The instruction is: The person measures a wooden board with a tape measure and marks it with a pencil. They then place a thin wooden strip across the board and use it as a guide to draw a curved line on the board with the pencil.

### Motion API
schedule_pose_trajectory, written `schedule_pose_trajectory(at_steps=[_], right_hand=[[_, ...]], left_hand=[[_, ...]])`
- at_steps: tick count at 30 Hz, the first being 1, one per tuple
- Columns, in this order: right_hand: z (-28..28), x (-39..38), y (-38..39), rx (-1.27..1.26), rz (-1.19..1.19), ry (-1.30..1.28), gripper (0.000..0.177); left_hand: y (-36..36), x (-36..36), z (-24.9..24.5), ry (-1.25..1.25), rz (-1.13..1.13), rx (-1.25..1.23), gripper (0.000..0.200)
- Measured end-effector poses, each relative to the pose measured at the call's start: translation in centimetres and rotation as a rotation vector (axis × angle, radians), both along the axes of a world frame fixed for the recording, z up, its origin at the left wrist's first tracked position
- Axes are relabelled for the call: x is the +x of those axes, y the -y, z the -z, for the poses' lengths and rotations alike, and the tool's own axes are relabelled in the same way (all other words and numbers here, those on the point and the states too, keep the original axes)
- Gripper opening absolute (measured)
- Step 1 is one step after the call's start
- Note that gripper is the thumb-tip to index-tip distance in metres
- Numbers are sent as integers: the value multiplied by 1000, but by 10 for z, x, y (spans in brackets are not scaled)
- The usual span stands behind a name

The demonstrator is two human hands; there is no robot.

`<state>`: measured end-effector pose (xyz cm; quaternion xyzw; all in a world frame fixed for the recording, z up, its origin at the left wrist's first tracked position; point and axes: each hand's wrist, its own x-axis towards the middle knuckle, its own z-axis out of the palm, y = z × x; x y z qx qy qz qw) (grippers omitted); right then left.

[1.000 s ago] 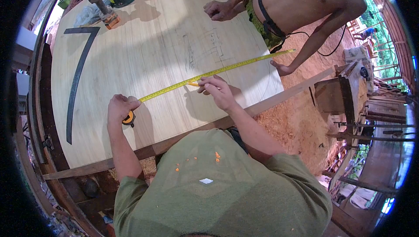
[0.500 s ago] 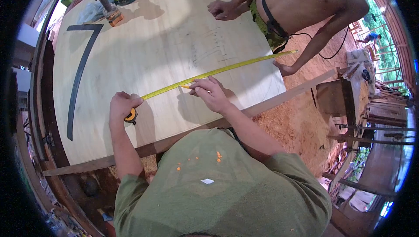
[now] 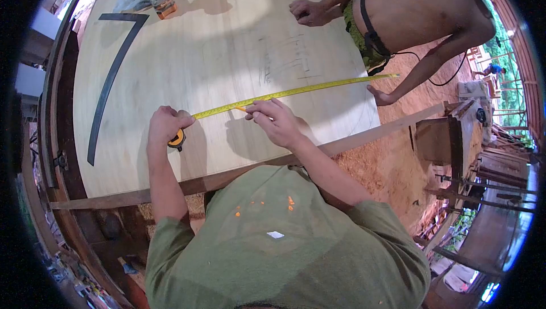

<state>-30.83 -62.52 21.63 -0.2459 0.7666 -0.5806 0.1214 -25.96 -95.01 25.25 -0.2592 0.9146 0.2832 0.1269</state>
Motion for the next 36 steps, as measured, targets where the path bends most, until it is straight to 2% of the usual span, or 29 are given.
schedule_pose_trajectory(at_steps=[5,7,11,13,15,30,34,36], right_hand=[[0,2,7,64,-64,-35,19],[-4,0,8,139,-88,-136,18],[-14,1,16,98,-129,-93,19],[-17,4,21,204,-138,-83,21],[-10,3,23,195,-171,-66,21],[13,5,13,188,-178,-100,24],[11,6,14,160,-163,-82,24],[8,6,15,188,-166,-99,24]], left_hand=[[0,0,-2,32,-50,47,62],[0,-1,-3,55,-66,70,63],[1,-1,-1,53,-48,50,63],[0,-2,0,43,-49,48,62],[1,0,-2,24,6,2,62],[-3,-2,-9,30,-46,38,53],[0,-2,-1,12,-57,44,53],[0,-4,-2,69,-83,83,61]])
